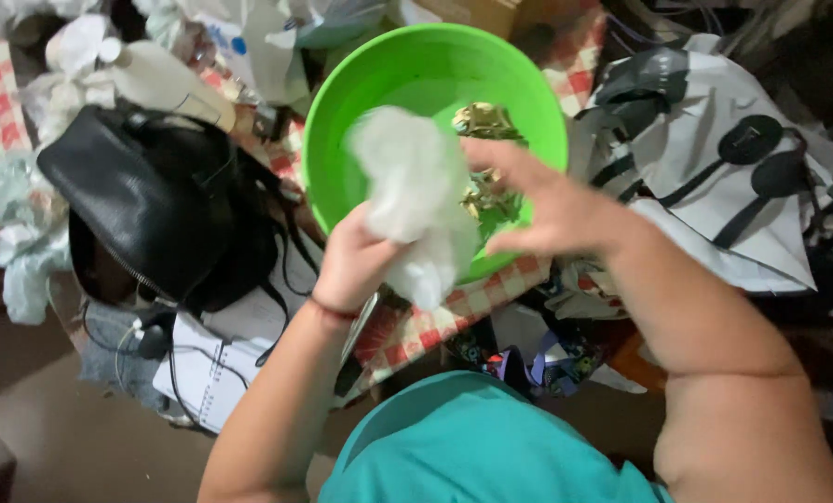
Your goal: Unpacking dental models from plastic bags, inspecting them, and sorting metal components into a green bowl.
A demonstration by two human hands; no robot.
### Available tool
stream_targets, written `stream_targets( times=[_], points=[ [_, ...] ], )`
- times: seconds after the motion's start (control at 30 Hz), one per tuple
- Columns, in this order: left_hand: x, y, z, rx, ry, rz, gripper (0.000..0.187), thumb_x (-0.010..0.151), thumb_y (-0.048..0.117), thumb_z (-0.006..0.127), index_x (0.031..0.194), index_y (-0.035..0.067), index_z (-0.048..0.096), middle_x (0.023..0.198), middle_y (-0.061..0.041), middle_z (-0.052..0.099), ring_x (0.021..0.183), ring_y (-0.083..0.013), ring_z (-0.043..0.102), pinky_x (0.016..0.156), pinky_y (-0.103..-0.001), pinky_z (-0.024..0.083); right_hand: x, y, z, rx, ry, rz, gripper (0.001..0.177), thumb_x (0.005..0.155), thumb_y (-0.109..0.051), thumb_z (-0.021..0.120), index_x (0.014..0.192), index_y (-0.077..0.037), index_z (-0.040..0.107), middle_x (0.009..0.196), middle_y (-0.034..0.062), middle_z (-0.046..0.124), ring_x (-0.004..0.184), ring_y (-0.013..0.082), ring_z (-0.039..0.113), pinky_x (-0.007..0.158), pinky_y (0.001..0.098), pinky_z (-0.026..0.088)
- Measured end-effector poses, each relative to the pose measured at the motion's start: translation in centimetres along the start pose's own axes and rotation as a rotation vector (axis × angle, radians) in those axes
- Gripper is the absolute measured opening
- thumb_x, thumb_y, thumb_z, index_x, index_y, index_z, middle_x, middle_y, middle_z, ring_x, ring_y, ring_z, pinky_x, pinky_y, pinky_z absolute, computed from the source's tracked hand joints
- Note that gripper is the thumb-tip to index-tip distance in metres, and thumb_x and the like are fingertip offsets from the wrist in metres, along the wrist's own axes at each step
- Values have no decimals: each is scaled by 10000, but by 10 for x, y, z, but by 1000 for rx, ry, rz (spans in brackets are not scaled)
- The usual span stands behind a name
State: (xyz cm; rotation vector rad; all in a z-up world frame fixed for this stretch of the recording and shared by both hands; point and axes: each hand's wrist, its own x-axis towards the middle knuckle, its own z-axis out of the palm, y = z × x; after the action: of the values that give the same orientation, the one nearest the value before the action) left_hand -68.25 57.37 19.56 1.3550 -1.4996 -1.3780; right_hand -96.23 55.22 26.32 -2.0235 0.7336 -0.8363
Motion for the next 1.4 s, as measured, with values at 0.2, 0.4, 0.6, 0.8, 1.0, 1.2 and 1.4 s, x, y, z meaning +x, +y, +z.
stream_targets(
  times=[0.2,0.4,0.6,0.8,1.0,1.2,1.4],
  points=[
    [105,22,89,360,-372,479,365,784,269,828,1066,57,735,991,-157,762,994,-437,703,848,-553,554,-59,53,-16,-206,77,155,945,714,-378,942,1433,65,518,1321,304,622,1251,508,582,1130,623,430],
    [218,87,160,540,-109,1234,233,633,223,813,756,163,624,720,-29,613,737,-287,564,617,-439,434,-75,126,-94,144,491,407,574,816,-28,825,1343,-107,612,1290,105,707,1195,226,673,1052,405,518],
    [299,74,136,635,94,1026,363,849,292,920,1081,119,701,1009,-158,725,907,-416,633,696,-471,462,-47,270,-125,-109,1257,771,323,781,-112,723,1083,-224,756,1047,-11,834,945,156,768,773,329,618],
    [325,14,117,1154,-343,470,682,800,337,823,1441,263,602,1479,-34,596,1439,-386,391,1121,-795,152,-42,393,-61,-380,723,948,341,757,4,563,1014,-116,751,973,195,780,926,449,714,770,483,547],
    [342,-26,128,1243,-215,510,432,712,405,887,1089,268,725,1103,-21,714,1099,-362,606,998,-799,281,-3,356,-58,-481,185,1131,393,873,-402,491,1126,-214,726,1178,272,692,1091,497,662,871,531,508],
    [341,-25,128,1289,-204,554,427,705,401,914,1039,211,728,1033,-43,682,1070,-375,616,930,-901,294,-1,388,-40,-304,282,1163,542,882,-530,462,1196,-210,766,1271,176,709,1209,367,652,935,475,490],
    [338,-24,128,1268,-180,561,427,692,389,920,1048,235,743,1056,-34,677,1074,-379,604,952,-894,272,8,313,-52,-277,267,1094,503,889,-445,500,1252,-172,715,1311,180,682,1232,351,638,972,452,471]
  ],
)
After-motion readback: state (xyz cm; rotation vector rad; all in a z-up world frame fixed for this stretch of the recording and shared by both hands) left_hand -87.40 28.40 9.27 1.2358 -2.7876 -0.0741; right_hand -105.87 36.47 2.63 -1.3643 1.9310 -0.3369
